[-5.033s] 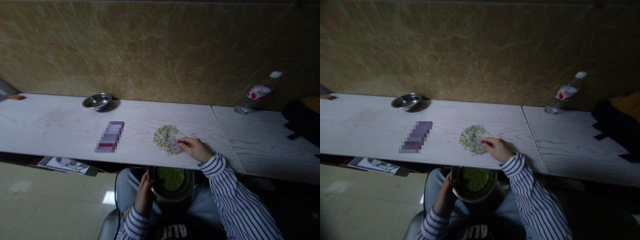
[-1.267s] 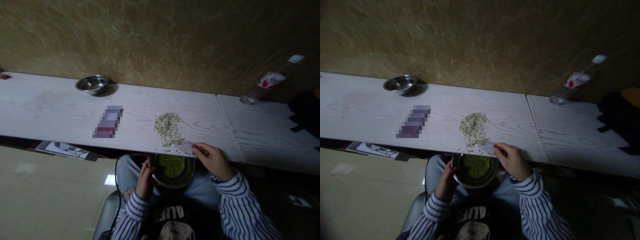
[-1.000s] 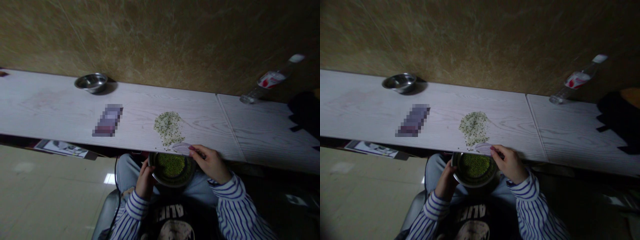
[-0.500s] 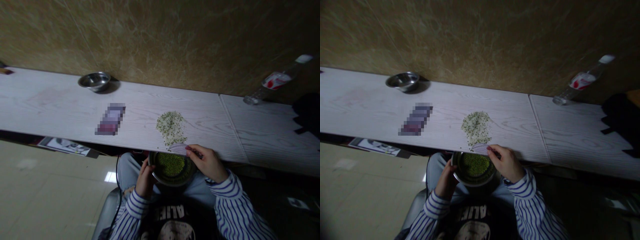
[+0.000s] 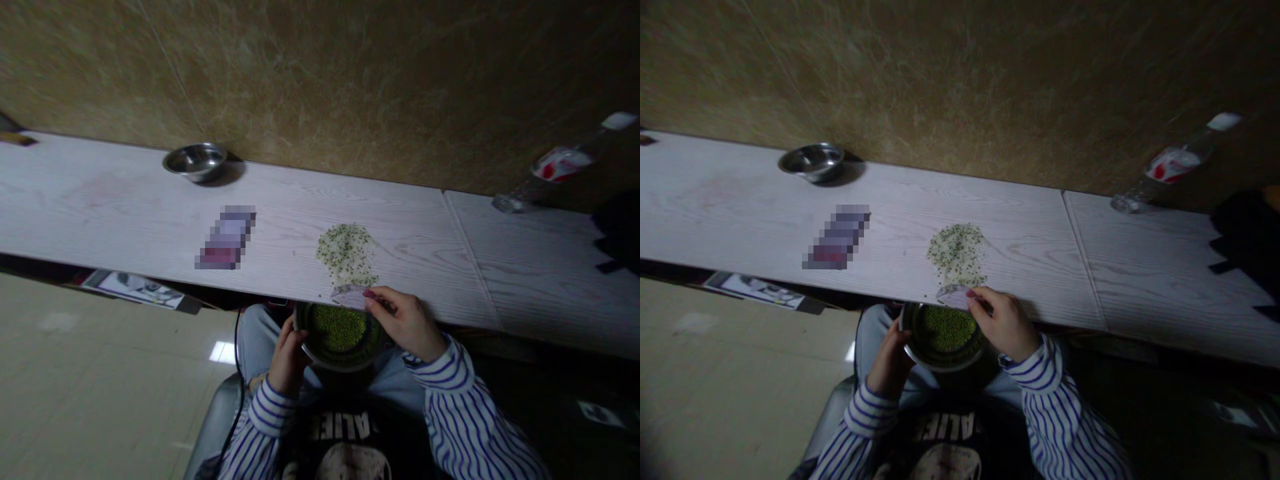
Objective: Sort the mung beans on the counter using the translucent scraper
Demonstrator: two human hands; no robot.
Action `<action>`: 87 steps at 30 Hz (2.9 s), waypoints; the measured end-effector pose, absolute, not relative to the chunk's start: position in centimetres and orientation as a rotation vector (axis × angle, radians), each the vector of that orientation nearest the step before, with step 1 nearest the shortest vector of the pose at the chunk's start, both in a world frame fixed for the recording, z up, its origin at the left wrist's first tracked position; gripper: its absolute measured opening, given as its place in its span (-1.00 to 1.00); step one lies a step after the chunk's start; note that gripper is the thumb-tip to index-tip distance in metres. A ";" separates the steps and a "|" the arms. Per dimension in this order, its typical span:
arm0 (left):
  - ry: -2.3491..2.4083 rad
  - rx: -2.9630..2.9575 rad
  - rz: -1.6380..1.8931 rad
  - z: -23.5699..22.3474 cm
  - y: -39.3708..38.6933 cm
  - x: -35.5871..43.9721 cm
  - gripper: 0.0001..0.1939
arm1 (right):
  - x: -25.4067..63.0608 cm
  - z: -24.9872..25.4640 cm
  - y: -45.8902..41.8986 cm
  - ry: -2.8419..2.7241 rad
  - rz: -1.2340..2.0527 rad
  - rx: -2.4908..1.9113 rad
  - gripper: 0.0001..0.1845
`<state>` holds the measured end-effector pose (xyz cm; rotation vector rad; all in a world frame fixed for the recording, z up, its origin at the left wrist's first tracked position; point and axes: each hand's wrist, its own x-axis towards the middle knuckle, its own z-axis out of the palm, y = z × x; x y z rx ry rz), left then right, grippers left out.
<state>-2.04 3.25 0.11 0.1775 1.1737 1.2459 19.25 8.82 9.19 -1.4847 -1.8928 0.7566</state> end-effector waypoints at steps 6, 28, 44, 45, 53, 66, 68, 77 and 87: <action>1.166 0.171 1.263 0.3 3.0 -2.5 -0.49 | 18.7 9.2 9.0 -1.884 0.768 -1.487 -0.76; 1.214 0.185 1.348 0.4 1.4 -5.1 -0.51 | 20.6 8.6 9.0 -1.852 0.691 -1.494 -0.76; 1.238 0.214 1.273 -0.5 1.9 -4.1 -0.52 | 18.7 9.1 12.8 -2.176 0.338 -1.450 -0.80; 1.243 0.207 1.262 -0.4 2.0 -4.1 -0.52 | 18.8 9.1 13.1 -2.175 0.334 -1.457 -0.79; 1.313 0.199 1.261 0.5 2.9 -3.8 -0.50 | 18.9 9.5 16.0 -2.166 0.351 -1.480 -0.76; 1.255 0.211 1.253 0.8 3.0 -3.1 -0.51 | 20.4 9.6 15.6 -1.956 0.329 -1.457 -0.76; 1.260 0.237 1.242 1.0 2.9 -3.0 -0.53 | 20.8 9.4 15.4 -1.935 0.328 -1.465 -0.76; 1.264 0.209 1.236 1.0 2.9 -2.8 -0.52 | 20.2 8.8 15.0 -2.028 0.251 -1.487 -0.76; 1.251 0.209 1.234 0.3 2.9 -3.0 -0.46 | 20.5 9.6 13.4 -2.104 0.284 -1.450 -0.75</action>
